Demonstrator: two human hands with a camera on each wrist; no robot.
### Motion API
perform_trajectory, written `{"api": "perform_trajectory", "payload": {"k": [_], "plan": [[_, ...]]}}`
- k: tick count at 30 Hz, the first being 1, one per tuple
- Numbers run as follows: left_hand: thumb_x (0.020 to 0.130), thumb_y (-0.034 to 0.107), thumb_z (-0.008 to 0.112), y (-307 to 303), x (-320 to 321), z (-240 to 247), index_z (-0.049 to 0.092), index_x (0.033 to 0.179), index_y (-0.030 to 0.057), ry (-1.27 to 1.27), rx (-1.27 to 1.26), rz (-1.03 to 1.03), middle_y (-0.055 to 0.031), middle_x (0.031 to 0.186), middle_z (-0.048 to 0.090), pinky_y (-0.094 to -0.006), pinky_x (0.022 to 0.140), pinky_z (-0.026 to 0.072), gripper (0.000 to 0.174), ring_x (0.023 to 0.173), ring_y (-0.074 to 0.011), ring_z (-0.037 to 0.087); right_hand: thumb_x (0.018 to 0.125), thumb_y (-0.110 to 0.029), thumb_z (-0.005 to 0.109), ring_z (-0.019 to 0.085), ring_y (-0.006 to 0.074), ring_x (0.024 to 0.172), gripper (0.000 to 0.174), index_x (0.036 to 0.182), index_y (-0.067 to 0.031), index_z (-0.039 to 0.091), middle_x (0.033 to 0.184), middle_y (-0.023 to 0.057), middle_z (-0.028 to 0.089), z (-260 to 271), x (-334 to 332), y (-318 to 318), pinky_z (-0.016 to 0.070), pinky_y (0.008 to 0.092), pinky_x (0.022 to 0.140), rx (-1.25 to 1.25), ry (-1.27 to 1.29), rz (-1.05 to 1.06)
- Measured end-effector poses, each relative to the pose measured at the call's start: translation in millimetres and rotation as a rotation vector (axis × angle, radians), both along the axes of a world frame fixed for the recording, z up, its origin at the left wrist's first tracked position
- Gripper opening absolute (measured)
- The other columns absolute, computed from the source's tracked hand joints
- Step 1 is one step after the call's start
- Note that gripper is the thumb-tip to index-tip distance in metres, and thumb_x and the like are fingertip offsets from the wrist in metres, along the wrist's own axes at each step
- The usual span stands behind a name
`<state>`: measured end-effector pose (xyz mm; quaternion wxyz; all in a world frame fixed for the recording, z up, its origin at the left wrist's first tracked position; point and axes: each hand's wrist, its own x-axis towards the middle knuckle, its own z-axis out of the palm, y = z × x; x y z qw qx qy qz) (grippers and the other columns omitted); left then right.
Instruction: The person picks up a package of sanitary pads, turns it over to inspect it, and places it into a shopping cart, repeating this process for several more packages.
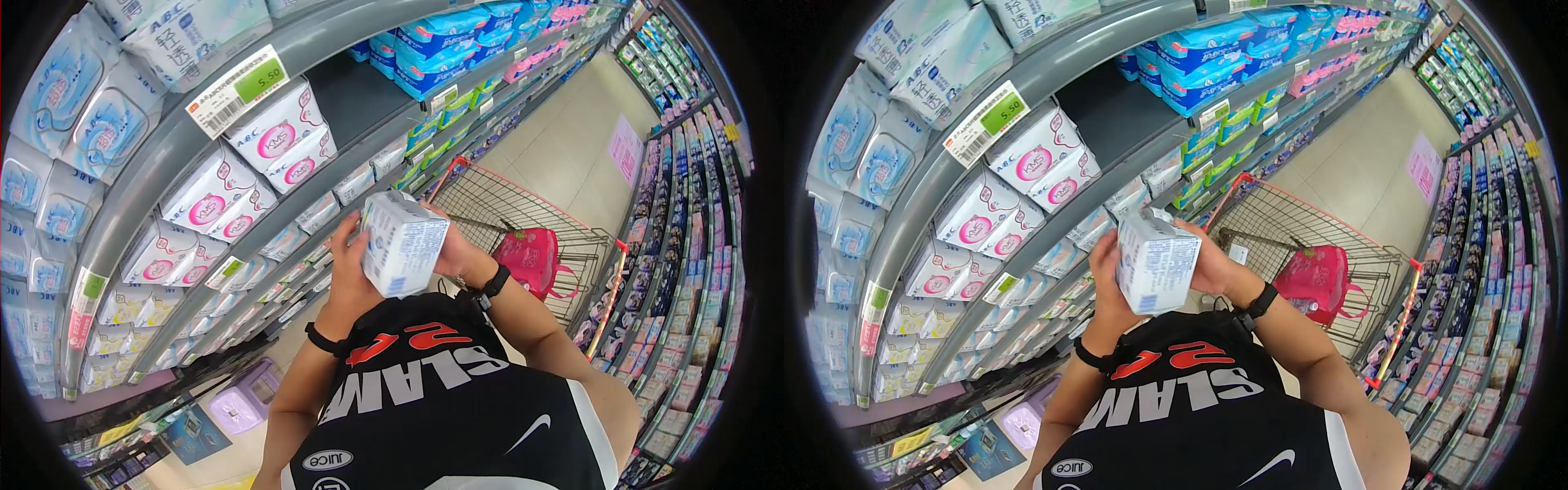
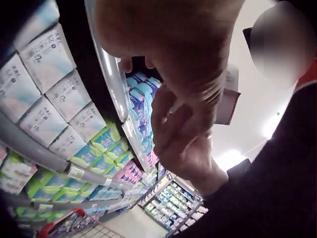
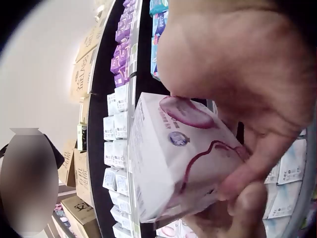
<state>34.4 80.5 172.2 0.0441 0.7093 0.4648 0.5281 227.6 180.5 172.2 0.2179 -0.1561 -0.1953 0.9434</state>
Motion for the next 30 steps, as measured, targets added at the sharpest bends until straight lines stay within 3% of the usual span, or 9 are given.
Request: {"api": "perform_trajectory", "payload": {"k": [4,8,11,14,17,18,24,27,30], "plan": [[0.063,0.029,0.100,-9,6,7,0.025,0.161,0.0070,-0.117,-0.061,-0.105,-0.0305,0.157,0.036,-0.0543,0.120,0.0338,0.126,0.146,-0.0475,0.040,0.110,-0.057,0.040,0.066,0.0190,0.123,0.064,0.149,-0.0086,0.055,0.141,0.0093,0.066,7,8,-11,0.0518,0.0371,0.105,0.235,-0.483,0.073],[0.063,0.033,0.100,-16,5,20,0.022,0.163,0.0004,-0.035,-0.166,-0.088,-0.0279,0.158,0.039,-0.0502,0.120,0.0343,0.130,0.146,-0.0432,0.043,0.111,-0.055,0.041,0.065,0.0156,0.120,0.062,0.152,-0.0104,0.053,0.135,0.0078,0.067,-5,21,-15,0.0527,0.0374,0.101,0.450,-0.479,0.063],[0.058,0.026,0.101,-17,5,8,0.028,0.159,-0.0024,-0.231,-0.254,-0.198,-0.0283,0.153,0.041,-0.0497,0.118,0.0383,0.127,0.142,-0.0447,0.046,0.110,-0.056,0.044,0.061,0.0191,0.127,0.066,0.156,-0.0076,0.045,0.147,0.0119,0.059,-4,25,-10,0.0504,0.0384,0.105,0.708,-0.617,0.036],[0.058,0.025,0.101,-18,5,-12,0.024,0.159,-0.0022,-0.309,-0.281,-0.047,-0.0227,0.147,0.044,-0.0470,0.116,0.0391,0.129,0.138,-0.0391,0.049,0.101,-0.063,0.059,0.050,0.0260,0.140,0.090,0.162,-0.0044,0.030,0.159,0.0156,0.044,15,19,-14,0.0431,0.0421,0.115,0.887,-0.353,-0.143],[0.058,0.025,0.102,-17,1,-19,0.019,0.158,-0.0010,-0.501,-0.311,-0.068,-0.0185,0.143,0.041,-0.0454,0.115,0.0389,0.132,0.135,-0.0340,0.049,0.082,-0.068,0.080,0.038,0.0306,0.150,0.124,0.165,-0.0025,0.015,0.164,0.0180,0.033,27,4,-22,0.0336,0.0448,0.122,1.099,-0.156,-0.220],[0.058,0.026,0.102,-17,-2,-18,0.016,0.157,-0.0004,-0.509,-0.325,-0.070,-0.0179,0.144,0.039,-0.0450,0.114,0.0386,0.134,0.135,-0.0325,0.048,0.066,-0.060,0.095,0.036,0.0324,0.151,0.143,0.166,-0.0018,0.011,0.163,0.0199,0.034,29,1,-23,0.0295,0.0452,0.124,1.195,-0.209,-0.183],[0.058,0.030,0.103,-21,-8,3,0.012,0.156,0.0015,-0.126,-0.251,0.017,-0.0228,0.148,0.032,-0.0478,0.115,0.0384,0.137,0.141,-0.0365,0.043,0.064,-0.034,0.099,0.041,0.0347,0.147,0.136,0.165,-0.0016,0.014,0.157,0.0224,0.039,43,-9,-37,0.0313,0.0445,0.123,1.097,-0.380,-0.140],[0.060,0.049,0.102,-16,-10,-6,0.014,0.154,0.0006,-0.290,-0.149,-0.093,-0.0228,0.154,0.032,-0.0455,0.117,0.0386,0.137,0.142,-0.0337,0.046,0.061,-0.033,0.100,0.042,0.0342,0.146,0.136,0.164,-0.0013,0.017,0.155,0.0219,0.040,37,-6,-29,0.0328,0.0442,0.122,1.277,-0.401,-0.125],[0.059,0.031,0.104,-21,-12,-11,0.011,0.149,0.0051,-0.404,-0.260,-0.273,-0.0277,0.156,0.031,-0.0492,0.117,0.0403,0.132,0.143,-0.0379,0.046,0.058,-0.033,0.101,0.041,0.0336,0.146,0.137,0.163,-0.0012,0.019,0.157,0.0214,0.039,40,-5,-30,0.0332,0.0436,0.122,1.325,-0.415,-0.106]]}}
